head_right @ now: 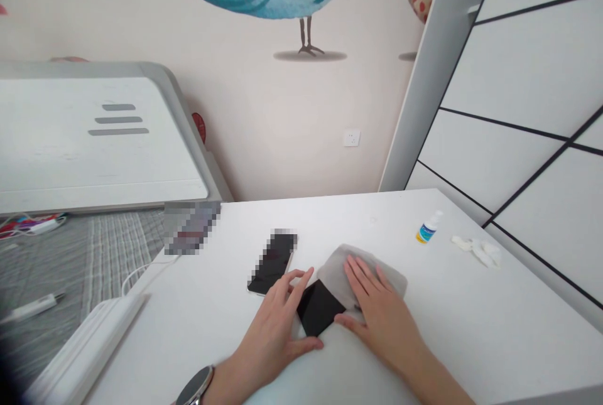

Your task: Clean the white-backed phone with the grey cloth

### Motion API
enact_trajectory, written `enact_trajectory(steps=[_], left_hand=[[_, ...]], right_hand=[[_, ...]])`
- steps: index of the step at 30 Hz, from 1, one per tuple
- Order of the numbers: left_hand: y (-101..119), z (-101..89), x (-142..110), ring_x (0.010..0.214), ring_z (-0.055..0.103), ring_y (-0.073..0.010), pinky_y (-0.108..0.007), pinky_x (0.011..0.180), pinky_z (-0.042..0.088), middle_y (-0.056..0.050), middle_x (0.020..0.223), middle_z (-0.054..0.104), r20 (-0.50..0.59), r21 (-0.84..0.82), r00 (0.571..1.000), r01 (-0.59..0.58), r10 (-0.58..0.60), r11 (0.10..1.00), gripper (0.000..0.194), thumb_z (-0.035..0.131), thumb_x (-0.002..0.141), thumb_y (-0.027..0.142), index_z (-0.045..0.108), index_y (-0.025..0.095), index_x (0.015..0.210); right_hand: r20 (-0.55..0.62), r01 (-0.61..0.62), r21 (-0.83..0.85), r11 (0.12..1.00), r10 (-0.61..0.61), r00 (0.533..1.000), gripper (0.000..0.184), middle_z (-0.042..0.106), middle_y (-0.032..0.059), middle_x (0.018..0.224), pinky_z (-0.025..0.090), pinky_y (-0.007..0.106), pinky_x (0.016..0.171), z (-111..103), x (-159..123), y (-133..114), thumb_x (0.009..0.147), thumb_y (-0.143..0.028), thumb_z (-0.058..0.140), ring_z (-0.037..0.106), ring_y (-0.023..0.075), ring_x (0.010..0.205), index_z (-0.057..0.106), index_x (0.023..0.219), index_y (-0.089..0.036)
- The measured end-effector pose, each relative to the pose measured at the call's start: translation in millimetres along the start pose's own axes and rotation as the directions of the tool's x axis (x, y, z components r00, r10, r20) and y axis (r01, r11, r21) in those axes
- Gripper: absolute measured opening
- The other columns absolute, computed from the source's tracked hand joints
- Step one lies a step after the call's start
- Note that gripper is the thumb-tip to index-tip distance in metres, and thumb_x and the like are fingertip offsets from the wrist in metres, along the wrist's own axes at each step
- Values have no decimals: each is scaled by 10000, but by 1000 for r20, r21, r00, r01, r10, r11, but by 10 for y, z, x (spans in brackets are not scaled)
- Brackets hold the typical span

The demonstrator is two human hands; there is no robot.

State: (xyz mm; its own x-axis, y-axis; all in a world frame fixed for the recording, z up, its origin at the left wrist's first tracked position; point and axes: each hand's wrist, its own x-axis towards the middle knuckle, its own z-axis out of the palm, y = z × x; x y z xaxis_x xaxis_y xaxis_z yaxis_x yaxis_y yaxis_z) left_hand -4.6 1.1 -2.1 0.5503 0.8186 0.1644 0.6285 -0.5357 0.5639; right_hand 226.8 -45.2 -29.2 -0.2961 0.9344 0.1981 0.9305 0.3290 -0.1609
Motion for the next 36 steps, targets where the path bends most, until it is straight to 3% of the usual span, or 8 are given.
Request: enact_trajectory(steps=[4, 9, 13, 17, 22, 26, 30, 36], left_hand=[[-5, -5, -10, 1278, 518, -348, -568, 1098, 456, -143, 1505, 406, 2, -11, 1000, -19, 19, 1000, 1206, 944, 661, 289, 182, 345, 1594], [2, -19, -19, 1264, 526, -338, -565, 1098, 452, -138, 1503, 410, 2, -29, 1000, -16, 16, 999, 1165, 926, 678, 245, 202, 347, 1585], [-6, -12, -20, 1341, 468, -362, -575, 1118, 431, -150, 1509, 402, -7, -30, 999, -32, 32, 999, 1176, 909, 694, 230, 167, 341, 1599], [-16, -1, -23, 1281, 513, -343, -558, 1103, 450, -149, 1515, 396, 0, -25, 1000, -15, 15, 1000, 1180, 923, 689, 277, 172, 335, 1598], [-27, 18, -30, 1352, 452, -357, -563, 1127, 427, -149, 1510, 402, -13, -17, 999, -33, 33, 999, 1174, 921, 693, 287, 170, 327, 1594], [-9, 20, -31, 1308, 490, -360, -563, 1106, 447, -162, 1508, 414, 2, -19, 1000, -8, 8, 1000, 1215, 952, 646, 323, 192, 304, 1593], [9, 4, -25, 1314, 486, -354, -548, 1111, 444, -160, 1510, 415, 3, -12, 1000, -8, 8, 1000, 1178, 947, 655, 313, 226, 296, 1586], [-13, -8, -29, 1280, 508, -332, -533, 1106, 449, -126, 1510, 412, 13, -15, 1000, -2, 2, 1000, 1180, 935, 665, 261, 206, 337, 1590]], right_hand=[[70, 260, 96, 961, -267, 961, 1066, 219, 76, 1671, 320, 515, 1224, 17, -3, -62, 867, -774, 523, 330, 347, 1506, 54, 1636, -203], [56, -67, 9, 998, 66, 996, 928, 251, 90, 1666, 259, 608, 1223, -19, 31, -68, 939, -694, 491, 290, 361, 1521, 92, 1631, -222], [106, 241, 159, 957, -260, 960, 1134, 167, 102, 1686, 249, 494, 1255, -5, 65, -105, 826, -808, 559, 280, 335, 1528, 41, 1632, -200], [88, -79, 42, 996, 75, 993, 894, 242, 96, 1672, 266, 574, 1229, -20, 123, -75, 955, -669, 484, 294, 333, 1523, 112, 1633, -222], [95, 215, 136, 967, -228, 969, 1138, 179, 87, 1688, 264, 487, 1254, 47, 64, -112, 824, -810, 556, 291, 326, 1525, 28, 1637, -213], [-9, -59, -3, 998, 59, 998, 1021, 238, 124, 1672, 282, 594, 1213, 89, 43, -104, 918, -727, 497, 314, 362, 1510, -22, 1630, -210], [23, 265, 61, 962, -267, 964, 1219, 229, 142, 1669, 324, 507, 1212, 88, 50, -116, 793, -881, 491, 320, 356, 1508, -37, 1629, -167], [6, 16, -11, 1000, -16, 1000, 1178, 140, 158, 1687, 275, 549, 1233, 30, -7, -110, 842, -793, 549, 230, 366, 1541, -37, 1627, -139]])
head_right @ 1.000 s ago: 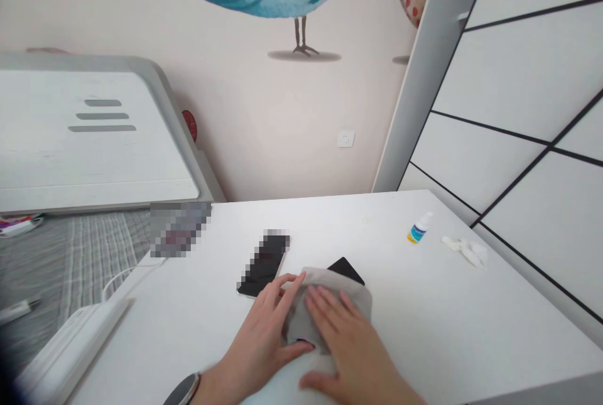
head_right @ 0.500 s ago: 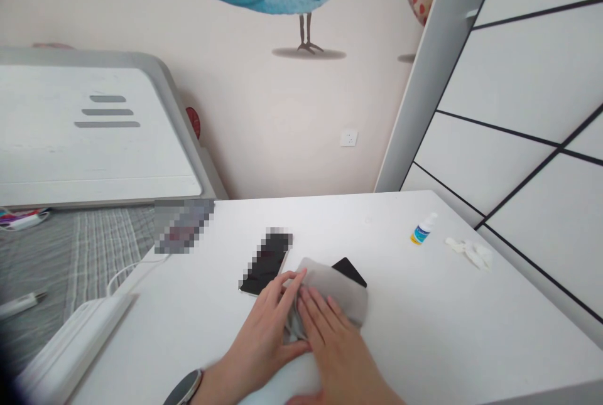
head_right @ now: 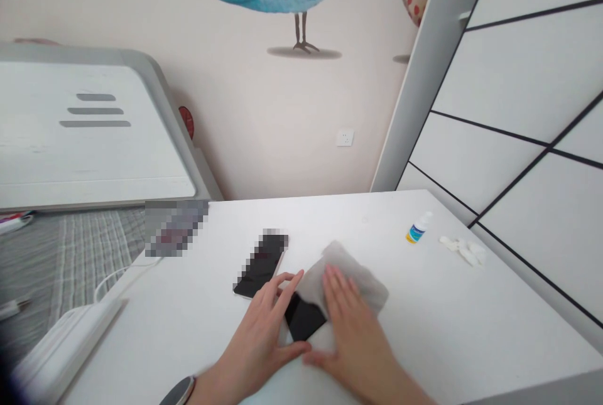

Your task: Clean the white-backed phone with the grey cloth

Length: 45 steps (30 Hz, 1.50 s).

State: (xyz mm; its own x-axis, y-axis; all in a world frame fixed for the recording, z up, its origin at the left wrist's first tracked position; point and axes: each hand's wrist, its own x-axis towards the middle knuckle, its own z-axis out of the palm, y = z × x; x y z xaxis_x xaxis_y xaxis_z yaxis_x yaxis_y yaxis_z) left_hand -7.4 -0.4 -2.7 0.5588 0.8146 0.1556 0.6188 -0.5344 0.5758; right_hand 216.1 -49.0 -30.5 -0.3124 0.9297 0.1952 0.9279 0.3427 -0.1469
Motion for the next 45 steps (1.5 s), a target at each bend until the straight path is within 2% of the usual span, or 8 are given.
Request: enact_trajectory(steps=[3, 16, 20, 25, 31, 36, 41, 45], left_hand=[[-24, 6, -1, 1327, 469, -339, -536, 1120, 433, -112, 1521, 402, -12, 11, 1000, -8, 8, 1000, 1182, 929, 679, 269, 185, 364, 1592], [5, -17, 27, 1203, 543, -325, -513, 1057, 466, -122, 1442, 491, -51, 70, 998, -25, 29, 997, 1105, 923, 685, 375, 274, 298, 1577], [10, -36, 29, 1244, 516, -348, -526, 1068, 431, -123, 1430, 510, -70, 120, 996, -42, 51, 992, 1111, 933, 667, 375, 295, 292, 1572], [23, -50, 29, 1216, 527, -351, -534, 1044, 418, -133, 1433, 511, -57, 132, 998, -18, 26, 991, 1145, 939, 650, 411, 275, 287, 1575], [11, -36, 33, 1257, 498, -354, -530, 1063, 398, -130, 1435, 506, -66, 110, 997, -19, 26, 994, 1141, 921, 681, 374, 234, 305, 1589], [37, -39, 43, 1208, 518, -344, -526, 1045, 419, -130, 1440, 489, -66, 78, 998, 11, -6, 997, 1124, 913, 682, 359, 247, 303, 1585], [47, -33, 32, 1250, 500, -348, -542, 1064, 413, -134, 1468, 450, -87, 47, 996, -10, 14, 999, 1084, 852, 744, 296, 187, 320, 1601], [38, -40, 39, 1249, 503, -366, -555, 1050, 419, -141, 1464, 455, -81, 55, 997, 3, 1, 998, 1103, 873, 729, 355, 195, 313, 1597]], right_hand=[[76, 210, 78, 975, -216, 974, 1140, 142, 102, 1694, 264, 459, 1258, -16, -41, -21, 855, -807, 509, 224, 306, 1550, -16, 1633, -160], [-62, -65, -56, 996, 62, 996, 1105, 191, 186, 1672, 315, 602, 1198, 45, 49, -16, 907, -782, 442, 255, 372, 1532, -138, 1604, -150], [38, 170, 51, 984, -172, 984, 1224, 158, 155, 1684, 289, 502, 1242, -20, 105, -28, 790, -914, 418, 228, 331, 1547, -15, 1631, -136], [42, -65, -18, 998, 66, 997, 1006, 197, 140, 1679, 257, 595, 1234, -46, 180, 112, 920, -763, 442, 224, 343, 1546, 87, 1633, -149], [131, 282, 188, 941, -309, 942, 1158, 136, 105, 1692, 222, 477, 1275, -54, 81, -78, 827, -853, 487, 225, 312, 1549, 14, 1636, -171], [146, -37, 99, 994, 23, 989, 967, 195, 109, 1682, 199, 578, 1259, -150, 204, -50, 921, -773, 427, 200, 326, 1555, 151, 1631, -178], [172, 221, 252, 942, -269, 948, 1076, 161, 79, 1692, 198, 461, 1281, -82, 251, -96, 851, -803, 529, 229, 280, 1551, 105, 1637, -204], [82, -67, 57, 996, 63, 995, 922, 218, 123, 1677, 255, 566, 1239, -73, 287, 11, 948, -696, 473, 238, 318, 1546, 104, 1634, -202]])
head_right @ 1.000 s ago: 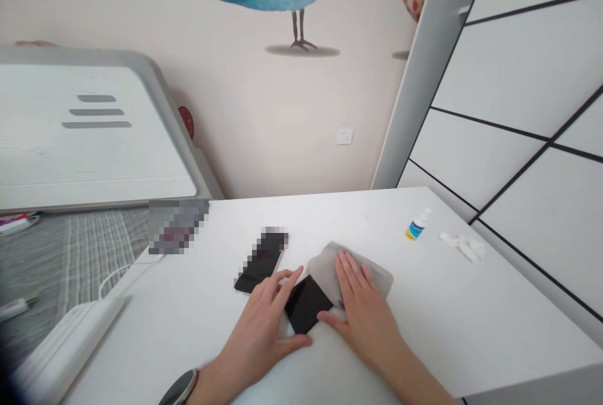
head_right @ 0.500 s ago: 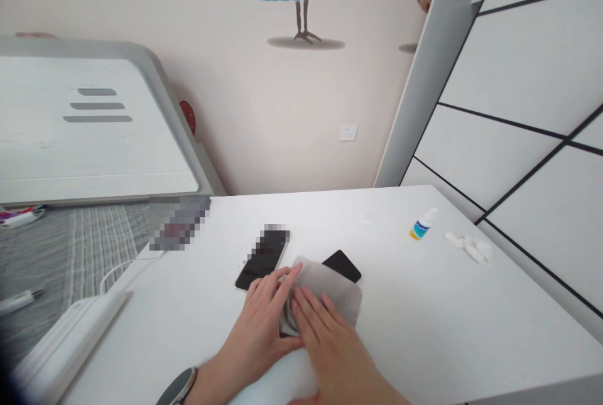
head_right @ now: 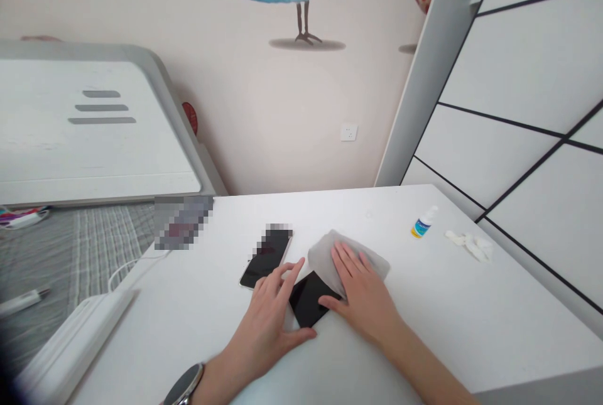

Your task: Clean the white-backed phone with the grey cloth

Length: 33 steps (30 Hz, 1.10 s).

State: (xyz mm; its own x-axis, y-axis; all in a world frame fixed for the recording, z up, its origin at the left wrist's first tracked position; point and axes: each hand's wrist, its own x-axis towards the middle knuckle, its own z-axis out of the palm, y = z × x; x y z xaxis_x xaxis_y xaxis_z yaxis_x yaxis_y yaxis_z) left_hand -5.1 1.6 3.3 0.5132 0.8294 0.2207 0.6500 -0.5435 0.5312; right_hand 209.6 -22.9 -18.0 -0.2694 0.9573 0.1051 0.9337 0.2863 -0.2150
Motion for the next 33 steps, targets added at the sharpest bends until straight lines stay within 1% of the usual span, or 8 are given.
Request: enact_trajectory(steps=[1, 5, 11, 18, 23, 27, 30, 33], left_hand=[[-3, 1, 3, 1245, 504, -364, -553, 1051, 418, -143, 1468, 453, 3, 6, 1000, 1, -1, 1000, 1107, 874, 726, 340, 192, 310, 1597], [-15, 18, 2, 1293, 480, -361, -550, 1084, 391, -148, 1481, 455, 3, 34, 1000, -27, 27, 999, 1141, 873, 718, 297, 153, 290, 1603], [-23, 22, -13, 1311, 493, -374, -578, 1091, 389, -174, 1476, 485, -7, 76, 1000, -20, 21, 997, 1089, 862, 713, 355, 216, 223, 1579], [-54, 1, -9, 1377, 420, -426, -683, 1155, 277, -171, 1483, 479, -62, 169, 998, -19, 30, 986, 646, 855, 703, 384, 556, 182, 1238], [46, -21, 6, 1351, 450, -377, -622, 1128, 379, -137, 1389, 535, -60, -4, 998, 2, -2, 1000, 641, 831, 682, 206, 489, 214, 1223], [70, 1, -24, 1241, 571, -277, -495, 1069, 495, -117, 1273, 612, -30, -147, 997, -72, 69, 986, 489, 621, 844, 99, 426, 223, 1275], [27, 31, -38, 1167, 645, -236, -496, 1140, 446, -88, 1200, 686, 42, -150, 989, -132, 140, 980, 407, 510, 911, 84, 469, 224, 1291], [-28, 62, -42, 1169, 677, -218, -505, 1220, 354, -59, 1206, 726, 81, -153, 975, -194, 208, 969, 415, 507, 862, 43, 576, 237, 1223]], right_hand=[[-23, -14, -15, 1000, 14, 1000, 990, 199, 138, 1679, 244, 578, 1240, 15, -18, -13, 921, -731, 485, 215, 333, 1550, 70, 1633, -182], [20, 198, 47, 979, -199, 980, 1210, 137, 115, 1694, 249, 490, 1261, 70, -144, -125, 777, -885, 512, 220, 318, 1550, 21, 1635, -186], [-88, -42, -88, 995, 34, 996, 979, 239, 110, 1674, 305, 542, 1226, 14, -80, 249, 942, -692, 489, 284, 306, 1531, 2, 1633, -199], [-160, -24, -150, 988, 0, 987, 1017, 248, 124, 1673, 344, 534, 1205, 94, -150, 297, 960, -697, 443, 303, 297, 1525, -159, 1610, -197], [-220, -20, -147, 989, -13, 975, 1003, 246, 151, 1672, 330, 579, 1195, 25, -124, 260, 969, -700, 408, 253, 320, 1541, -150, 1617, -175], [-326, -19, -85, 996, -10, 945, 1021, 163, 187, 1687, 229, 625, 1223, -71, -99, 100, 952, -738, 373, 137, 374, 1561, -49, 1629, -102], [-323, 79, -48, 996, -90, 942, 1025, 178, 192, 1682, 214, 625, 1224, -67, -161, -160, 947, -747, 356, 124, 394, 1559, 5, 1627, -66], [-230, 321, -68, 945, -328, 916, 1033, 235, 159, 1674, 238, 521, 1244, -33, -222, -350, 933, -751, 401, 151, 349, 1562, 72, 1627, -60]])
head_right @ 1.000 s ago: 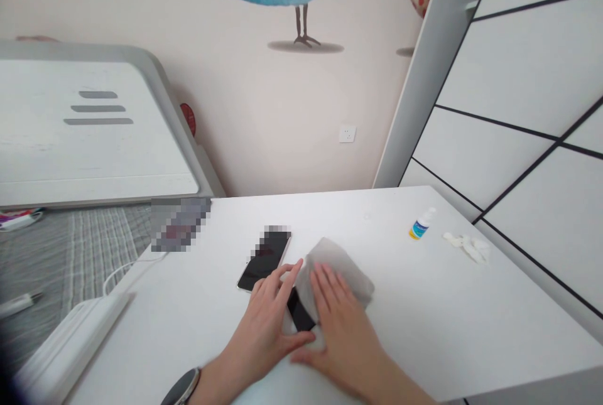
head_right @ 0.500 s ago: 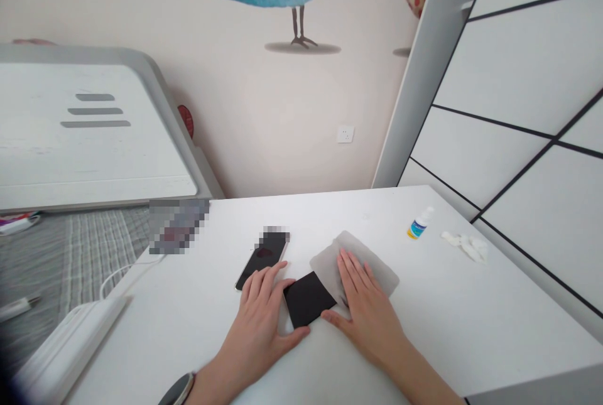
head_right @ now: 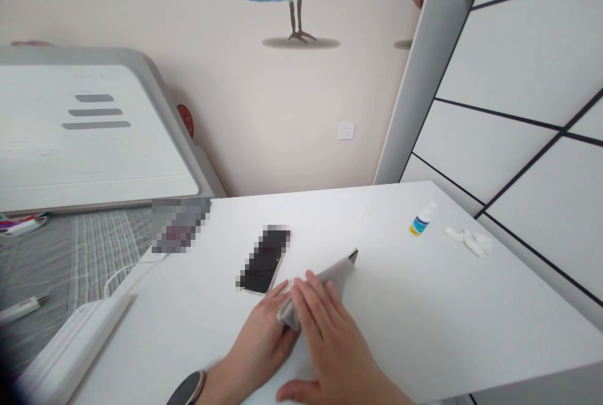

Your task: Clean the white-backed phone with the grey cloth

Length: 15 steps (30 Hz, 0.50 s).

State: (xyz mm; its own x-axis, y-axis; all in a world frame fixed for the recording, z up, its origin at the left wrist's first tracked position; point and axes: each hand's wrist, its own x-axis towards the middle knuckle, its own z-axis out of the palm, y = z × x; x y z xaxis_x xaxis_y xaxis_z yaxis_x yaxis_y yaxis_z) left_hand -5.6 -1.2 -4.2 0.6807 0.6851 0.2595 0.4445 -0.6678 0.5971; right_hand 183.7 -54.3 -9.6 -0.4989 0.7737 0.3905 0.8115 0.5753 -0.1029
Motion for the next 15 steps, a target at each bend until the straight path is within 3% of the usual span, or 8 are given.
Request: enact_trajectory(steps=[2, 3, 6, 8, 11, 13, 15], left_hand=[[-18, 7, -5, 1150, 697, -223, -508, 1224, 351, -54, 1167, 752, 6, 9, 1000, -11, 11, 1000, 375, 513, 834, 35, 634, 233, 1129], [-17, 5, -5, 1123, 713, -224, -509, 1221, 359, -55, 1146, 762, 7, 18, 1000, 4, -4, 1000, 349, 519, 839, 43, 647, 229, 1105], [19, -18, 4, 1124, 718, -223, -523, 1211, 377, -57, 1241, 741, 16, 54, 998, 59, -60, 997, 375, 518, 922, 95, 604, 239, 1257], [47, -35, 11, 1163, 703, -222, -542, 1203, 384, -54, 1326, 703, 18, 70, 998, 59, -61, 996, 419, 501, 967, 123, 535, 256, 1363], [57, -41, 13, 1189, 688, -228, -547, 1208, 370, -55, 1296, 716, 34, 72, 999, 34, -36, 997, 369, 527, 937, 99, 598, 244, 1269], [47, -32, 15, 1148, 706, -238, -539, 1210, 367, -62, 1191, 755, 32, 75, 999, 21, -23, 997, 287, 570, 887, 82, 658, 218, 1124], [38, -22, 23, 1067, 737, -238, -531, 1198, 388, -63, 1102, 778, 22, 95, 999, 26, -28, 995, 220, 585, 886, 90, 675, 203, 1053]], right_hand=[[43, 93, 7, 996, -93, 995, 988, 275, 139, 1665, 238, 484, 1251, -7, 8, 29, 944, -727, 417, 199, 320, 1555, 106, 1630, -88], [44, 76, -4, 997, -76, 996, 963, 296, 142, 1657, 240, 493, 1250, -18, 17, 91, 953, -708, 423, 223, 318, 1548, 111, 1631, -99], [-49, -143, -84, 986, 139, 989, 940, 352, 193, 1621, 253, 579, 1225, -58, 44, 301, 962, -667, 459, 235, 355, 1539, 120, 1618, -85], [-127, -233, -102, 967, 219, 967, 964, 373, 230, 1594, 237, 630, 1211, -64, 51, 310, 938, -688, 491, 179, 394, 1547, 175, 1587, -49], [-93, -94, -38, 995, 90, 992, 994, 410, 221, 1571, 210, 598, 1234, -43, 53, 120, 888, -746, 521, 134, 402, 1553, 281, 1542, -37], [-48, 35, 10, 999, -34, 998, 944, 464, 182, 1544, 223, 528, 1251, -37, 72, 42, 896, -747, 509, 223, 356, 1538, 323, 1533, -75], [-62, 27, 5, 1000, -27, 998, 851, 536, 182, 1473, 255, 520, 1239, -45, 110, 101, 934, -719, 474, 363, 334, 1475, 371, 1500, -93]])
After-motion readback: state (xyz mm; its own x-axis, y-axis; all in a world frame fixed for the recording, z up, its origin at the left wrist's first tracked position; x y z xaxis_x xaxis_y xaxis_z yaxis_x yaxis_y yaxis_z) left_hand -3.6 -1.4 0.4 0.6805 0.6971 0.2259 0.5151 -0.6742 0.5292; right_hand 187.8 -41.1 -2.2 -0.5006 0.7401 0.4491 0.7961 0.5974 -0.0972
